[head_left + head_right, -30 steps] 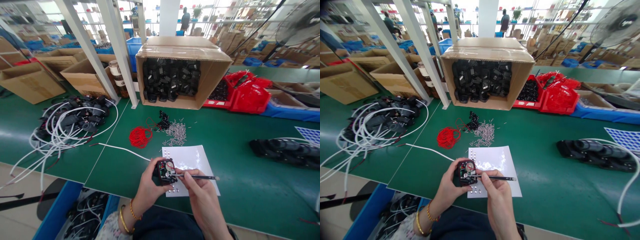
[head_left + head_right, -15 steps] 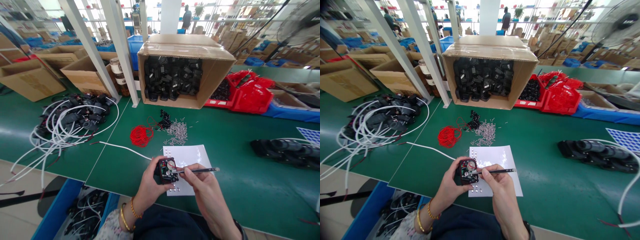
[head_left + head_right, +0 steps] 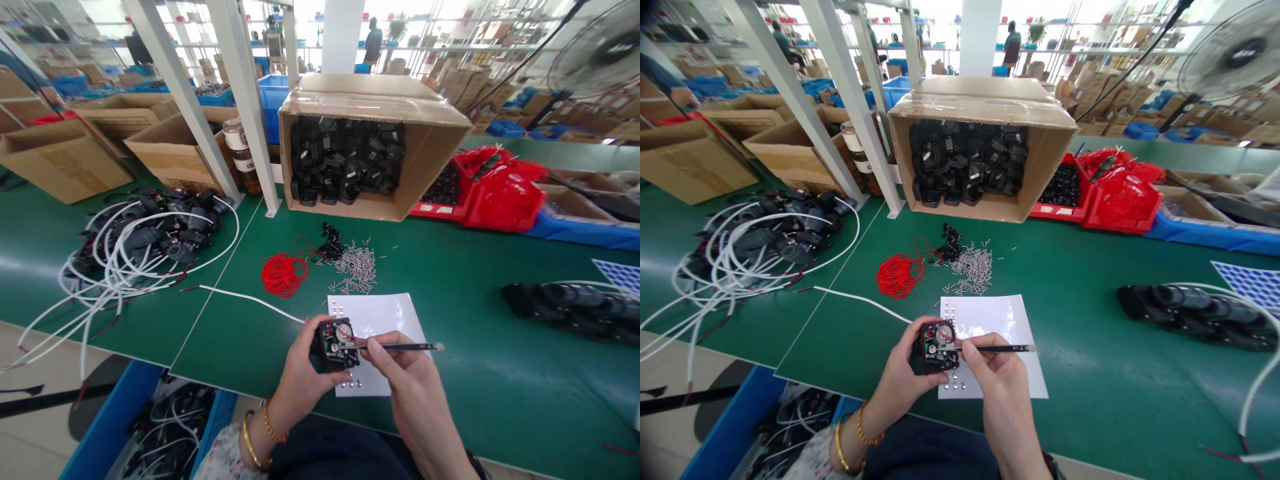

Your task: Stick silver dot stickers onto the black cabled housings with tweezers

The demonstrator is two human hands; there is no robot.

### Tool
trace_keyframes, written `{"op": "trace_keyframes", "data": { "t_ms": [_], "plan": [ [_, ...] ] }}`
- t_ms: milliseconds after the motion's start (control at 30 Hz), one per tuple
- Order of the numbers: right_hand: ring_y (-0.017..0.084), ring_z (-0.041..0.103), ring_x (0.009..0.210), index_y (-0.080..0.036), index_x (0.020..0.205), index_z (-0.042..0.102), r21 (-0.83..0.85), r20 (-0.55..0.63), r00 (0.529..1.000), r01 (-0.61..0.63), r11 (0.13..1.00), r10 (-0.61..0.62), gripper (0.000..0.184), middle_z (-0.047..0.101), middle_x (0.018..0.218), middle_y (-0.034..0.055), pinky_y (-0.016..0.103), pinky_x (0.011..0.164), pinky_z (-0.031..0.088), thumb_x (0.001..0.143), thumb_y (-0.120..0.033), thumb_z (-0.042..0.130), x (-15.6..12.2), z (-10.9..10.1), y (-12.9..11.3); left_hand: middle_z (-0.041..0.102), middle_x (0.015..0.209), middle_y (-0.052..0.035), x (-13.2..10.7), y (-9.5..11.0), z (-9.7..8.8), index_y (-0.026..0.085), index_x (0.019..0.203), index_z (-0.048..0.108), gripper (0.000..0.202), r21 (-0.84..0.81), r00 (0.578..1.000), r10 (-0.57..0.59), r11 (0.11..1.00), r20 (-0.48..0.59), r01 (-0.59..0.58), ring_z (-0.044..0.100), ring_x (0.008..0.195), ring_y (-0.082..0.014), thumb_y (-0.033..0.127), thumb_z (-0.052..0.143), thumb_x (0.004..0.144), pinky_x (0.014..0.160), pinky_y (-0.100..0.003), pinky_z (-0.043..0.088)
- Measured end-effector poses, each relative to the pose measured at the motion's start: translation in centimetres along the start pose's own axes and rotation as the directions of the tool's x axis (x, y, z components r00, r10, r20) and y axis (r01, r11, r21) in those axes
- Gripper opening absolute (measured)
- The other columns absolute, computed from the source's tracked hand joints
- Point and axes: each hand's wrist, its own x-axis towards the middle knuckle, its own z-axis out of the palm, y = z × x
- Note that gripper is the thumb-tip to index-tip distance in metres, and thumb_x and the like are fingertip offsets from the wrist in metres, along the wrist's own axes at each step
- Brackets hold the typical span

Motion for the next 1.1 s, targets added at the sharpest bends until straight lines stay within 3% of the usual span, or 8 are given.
{"op": "trace_keyframes", "data": {
  "t_ms": [233,633,767,867,1000,1100],
  "plan": [
    [0.021,0.062,0.079,-0.018,0.077,0.066,-0.016,-0.003,1.0,0.008,1.0,-0.008,0.028,0.07,0.082,0.0069,0.03,0.072,0.048,0.07,-0.042,0.078,-0.2,0.1,-0.1,0.057,0.117,0.0002,0.1,0.1,0.0,0.029,0.118,0.047,0.074,0.006,1.0,0.013,1.0,-0.007,-0.013,0.054,0.11,-0.023,0.009,0.083,0.057,0.097,-0.035,0.042],
    [0.02,0.062,0.075,-0.018,0.075,0.066,-0.058,-0.008,1.0,0.005,0.998,-0.005,0.029,0.07,0.079,0.0065,0.027,0.069,0.049,0.068,-0.043,0.079,0.1,0.1,-0.4,0.056,0.12,0.0003,-0.1,-0.5,0.1,0.03,0.119,0.046,0.078,0.056,0.999,0.011,0.998,-0.03,-0.009,0.052,0.113,-0.0241,0.005,0.082,0.055,0.104,-0.042,0.036],
    [0.018,0.061,0.069,-0.016,0.075,0.065,-0.072,-0.024,0.999,0.021,0.997,-0.023,0.03,0.069,0.075,0.0059,0.025,0.063,0.047,0.069,-0.044,0.077,0.0,0.5,-0.8,0.054,0.126,-0.0016,0.0,-0.8,0.1,0.03,0.125,0.04,0.086,0.085,0.999,-0.006,0.996,-0.041,0.009,0.049,0.119,-0.0264,0.004,0.082,0.054,0.108,-0.048,0.031],
    [0.017,0.061,0.068,-0.016,0.075,0.064,-0.079,-0.044,0.998,0.032,0.996,-0.035,0.031,0.068,0.072,0.0047,0.024,0.062,0.046,0.069,-0.043,0.077,-0.1,1.0,-1.2,0.05,0.13,-0.0032,-0.1,-1.2,0.1,0.031,0.132,0.032,0.094,0.072,0.999,0.013,0.997,-0.048,-0.01,0.048,0.12,-0.0256,0.004,0.081,0.057,0.106,-0.046,0.035],
    [0.016,0.062,0.069,-0.017,0.075,0.064,-0.08,-0.067,0.997,0.04,0.996,-0.046,0.03,0.068,0.072,0.0034,0.023,0.064,0.047,0.067,-0.042,0.079,0.0,1.3,-1.4,0.043,0.135,-0.008,-0.2,-2.1,0.3,0.029,0.136,0.023,0.096,0.015,0.989,0.105,0.994,-0.106,-0.104,0.047,0.121,-0.0256,0.013,0.082,0.061,0.104,-0.044,0.039],
    [0.017,0.062,0.07,-0.017,0.074,0.064,-0.087,-0.066,0.997,0.043,0.995,-0.049,0.03,0.068,0.073,0.0042,0.024,0.065,0.048,0.067,-0.043,0.078,0.2,1.3,-1.4,0.044,0.132,-0.0128,-0.2,-2.8,0.2,0.024,0.134,0.026,0.085,0.093,0.97,0.205,0.977,-0.129,-0.194,0.045,0.122,-0.029,0.03,0.079,0.068,0.104,-0.049,0.038]
  ]
}}
